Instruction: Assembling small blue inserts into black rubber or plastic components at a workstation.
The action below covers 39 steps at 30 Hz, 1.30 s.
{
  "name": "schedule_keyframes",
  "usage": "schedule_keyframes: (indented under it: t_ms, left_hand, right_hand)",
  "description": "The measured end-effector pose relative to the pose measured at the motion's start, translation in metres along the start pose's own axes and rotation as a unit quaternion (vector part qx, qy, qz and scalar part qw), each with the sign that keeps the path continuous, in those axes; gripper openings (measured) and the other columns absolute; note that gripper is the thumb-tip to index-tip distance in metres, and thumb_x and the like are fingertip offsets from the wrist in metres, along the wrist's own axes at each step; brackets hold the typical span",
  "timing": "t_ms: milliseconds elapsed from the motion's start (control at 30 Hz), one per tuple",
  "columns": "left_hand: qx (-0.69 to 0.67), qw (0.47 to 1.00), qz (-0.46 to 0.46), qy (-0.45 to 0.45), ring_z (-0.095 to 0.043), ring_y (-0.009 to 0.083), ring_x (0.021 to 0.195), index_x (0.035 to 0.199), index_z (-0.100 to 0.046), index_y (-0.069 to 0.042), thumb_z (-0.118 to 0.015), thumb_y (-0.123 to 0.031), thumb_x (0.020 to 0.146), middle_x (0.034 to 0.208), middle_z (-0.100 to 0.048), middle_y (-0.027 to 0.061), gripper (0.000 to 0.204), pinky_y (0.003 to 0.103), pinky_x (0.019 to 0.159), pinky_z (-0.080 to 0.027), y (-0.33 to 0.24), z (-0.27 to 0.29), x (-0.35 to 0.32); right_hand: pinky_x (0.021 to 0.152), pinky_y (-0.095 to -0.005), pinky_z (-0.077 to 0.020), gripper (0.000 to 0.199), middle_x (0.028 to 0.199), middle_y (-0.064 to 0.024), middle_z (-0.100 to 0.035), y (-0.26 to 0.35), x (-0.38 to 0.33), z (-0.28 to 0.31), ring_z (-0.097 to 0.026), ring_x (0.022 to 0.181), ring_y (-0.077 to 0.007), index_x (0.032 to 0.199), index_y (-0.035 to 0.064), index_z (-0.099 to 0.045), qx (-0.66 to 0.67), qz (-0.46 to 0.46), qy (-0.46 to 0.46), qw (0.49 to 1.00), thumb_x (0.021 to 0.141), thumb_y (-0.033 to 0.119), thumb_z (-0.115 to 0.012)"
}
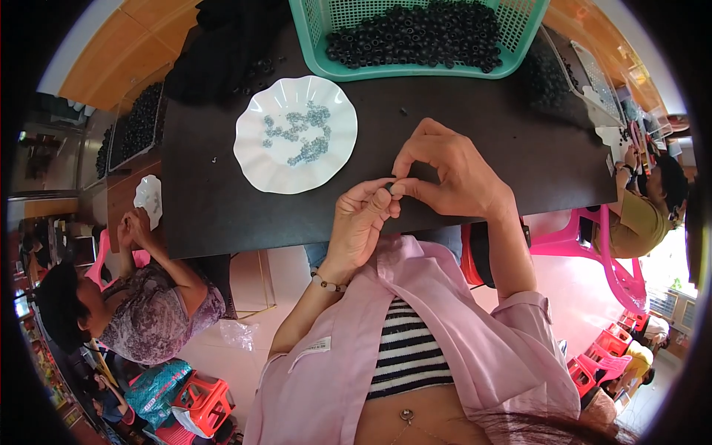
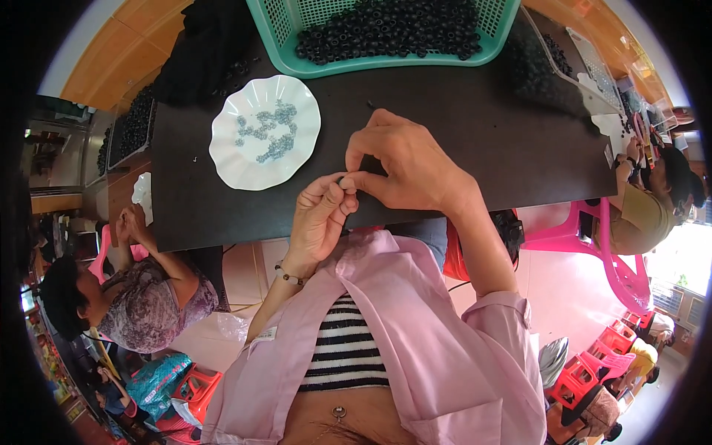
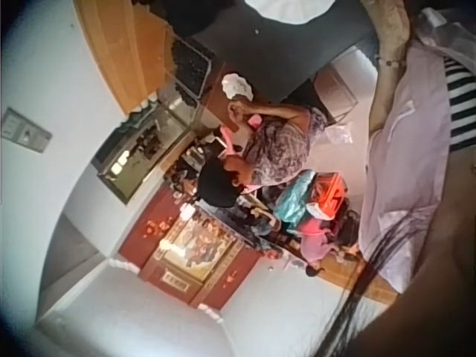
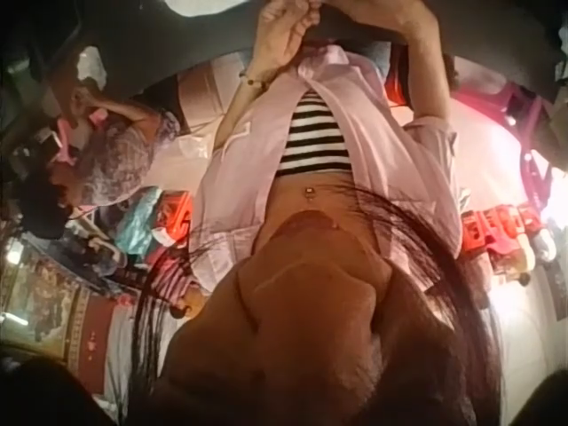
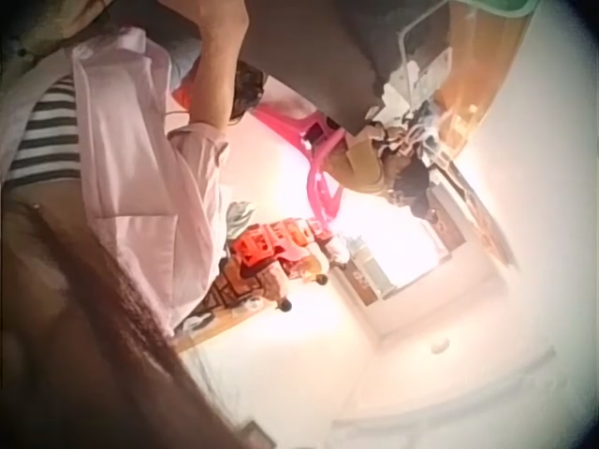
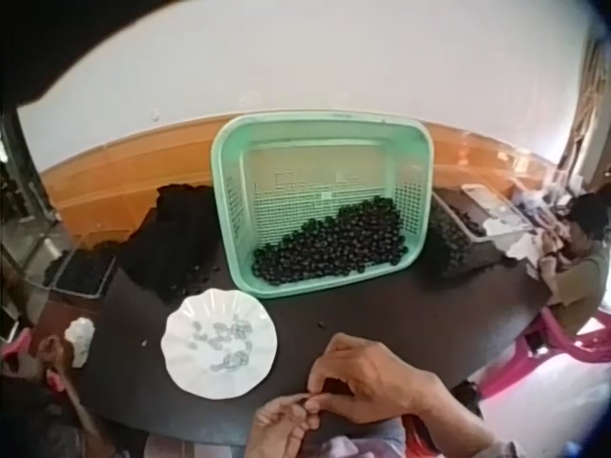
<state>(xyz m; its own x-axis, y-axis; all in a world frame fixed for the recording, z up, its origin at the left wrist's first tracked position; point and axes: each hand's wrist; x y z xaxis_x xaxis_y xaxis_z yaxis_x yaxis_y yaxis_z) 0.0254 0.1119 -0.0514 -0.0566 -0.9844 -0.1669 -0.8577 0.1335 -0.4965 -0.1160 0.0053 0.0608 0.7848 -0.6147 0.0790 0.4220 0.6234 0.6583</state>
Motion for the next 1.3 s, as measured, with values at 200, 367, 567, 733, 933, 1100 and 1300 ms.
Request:
schedule_keyframes:
  t_ms: [200, 367, 567, 733, 933, 1100, 1300]
  left_hand:
    - [-0.025, 0.999, 0.022, 0.001, -0.057, 0.0124, 0.073, 0.111, -0.061, 0.001, -0.062, -0.019, 0.09, 0.09, -0.065, 0.0061, 0.028, 0.024, 0.069, -0.049, -0.004, 0.003, 0.002]
    - [-0.063, 0.997, 0.043, -0.005, -0.057, 0.0112, 0.072, 0.11, -0.061, -0.001, -0.061, -0.023, 0.091, 0.089, -0.064, 0.0053, 0.029, 0.024, 0.07, -0.049, -0.011, -0.001, 0.003]
    - [-0.07, 0.997, 0.041, 0.006, -0.056, 0.0099, 0.074, 0.108, -0.061, -0.002, -0.06, -0.023, 0.092, 0.088, -0.063, 0.0031, 0.026, 0.024, 0.07, -0.047, -0.008, 0.001, 0.001]
    - [-0.063, 0.997, 0.037, 0.014, -0.055, 0.0096, 0.076, 0.108, -0.06, -0.003, -0.061, -0.021, 0.091, 0.089, -0.062, 0.0019, 0.025, 0.024, 0.07, -0.045, -0.007, 0.001, 0.0]
    - [-0.044, 0.999, 0.032, 0.008, -0.053, 0.0101, 0.075, 0.107, -0.059, -0.002, -0.062, -0.021, 0.09, 0.088, -0.061, 0.0025, 0.025, 0.024, 0.069, -0.044, -0.004, 0.003, -0.001]
    - [-0.037, 0.999, 0.035, 0.01, -0.053, 0.0104, 0.075, 0.107, -0.059, -0.002, -0.061, -0.021, 0.091, 0.087, -0.059, 0.0025, 0.025, 0.024, 0.069, -0.043, -0.003, 0.003, -0.001]
    - [-0.04, 0.998, 0.05, -0.006, -0.053, 0.0096, 0.074, 0.107, -0.06, -0.003, -0.06, -0.021, 0.092, 0.086, -0.06, 0.0017, 0.024, 0.024, 0.069, -0.044, -0.005, -0.003, 0.0]
  right_hand:
    - [0.07, -0.0302, -0.0462, 0.016, 0.079, -0.003, -0.063, -0.007, 0.002, -0.008, -0.057, 0.079, -0.0175, 0.084, 0.0043, -0.064, 0.083, -0.033, -0.039, 0.995, 0.074, 0.011, -0.075]
    - [0.068, -0.0242, -0.0448, 0.01, 0.079, -0.0021, -0.063, -0.032, 0.002, 0.004, -0.058, 0.075, -0.0089, 0.088, 0.0008, -0.063, 0.123, -0.121, -0.082, 0.982, 0.083, 0.009, -0.068]
    - [0.064, -0.0213, -0.0443, 0.011, 0.074, -0.0016, -0.062, -0.073, 0.002, 0.015, -0.057, 0.072, -0.0064, 0.089, -0.0019, -0.063, 0.032, -0.159, -0.135, 0.977, 0.088, 0.008, -0.06]
    - [0.061, -0.0325, -0.0475, 0.015, 0.072, -0.0103, -0.066, -0.08, 0.017, 0.013, -0.061, 0.064, -0.0206, 0.087, 0.0022, -0.067, -0.044, -0.157, -0.138, 0.977, 0.082, 0.017, -0.065]
    - [0.065, -0.0376, -0.0496, 0.017, 0.074, -0.0105, -0.067, -0.079, 0.044, -0.003, -0.064, 0.071, -0.0279, 0.079, 0.0061, -0.067, -0.115, -0.156, -0.112, 0.975, 0.079, 0.023, -0.069]
    - [0.066, -0.039, -0.0497, 0.014, 0.074, -0.0095, -0.067, -0.085, 0.05, -0.008, -0.064, 0.074, -0.0286, 0.076, 0.0082, -0.066, -0.183, -0.146, -0.071, 0.97, 0.077, 0.022, -0.069]
    - [0.06, -0.0281, -0.0459, 0.015, 0.079, -0.0031, -0.067, -0.08, 0.022, 0.005, -0.058, 0.065, -0.0121, 0.088, 0.0022, -0.069, 0.122, -0.13, -0.109, 0.978, 0.082, 0.015, -0.065]
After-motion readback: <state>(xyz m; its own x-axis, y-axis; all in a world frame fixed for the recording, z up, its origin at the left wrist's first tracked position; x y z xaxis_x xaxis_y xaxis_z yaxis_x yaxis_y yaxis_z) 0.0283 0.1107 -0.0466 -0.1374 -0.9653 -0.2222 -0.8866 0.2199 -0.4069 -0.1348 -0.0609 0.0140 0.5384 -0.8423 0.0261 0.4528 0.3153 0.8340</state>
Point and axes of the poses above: each hand's wrist, its own x-axis towards the middle knuckle, its own z-axis out of the back of the hand, y = z × x
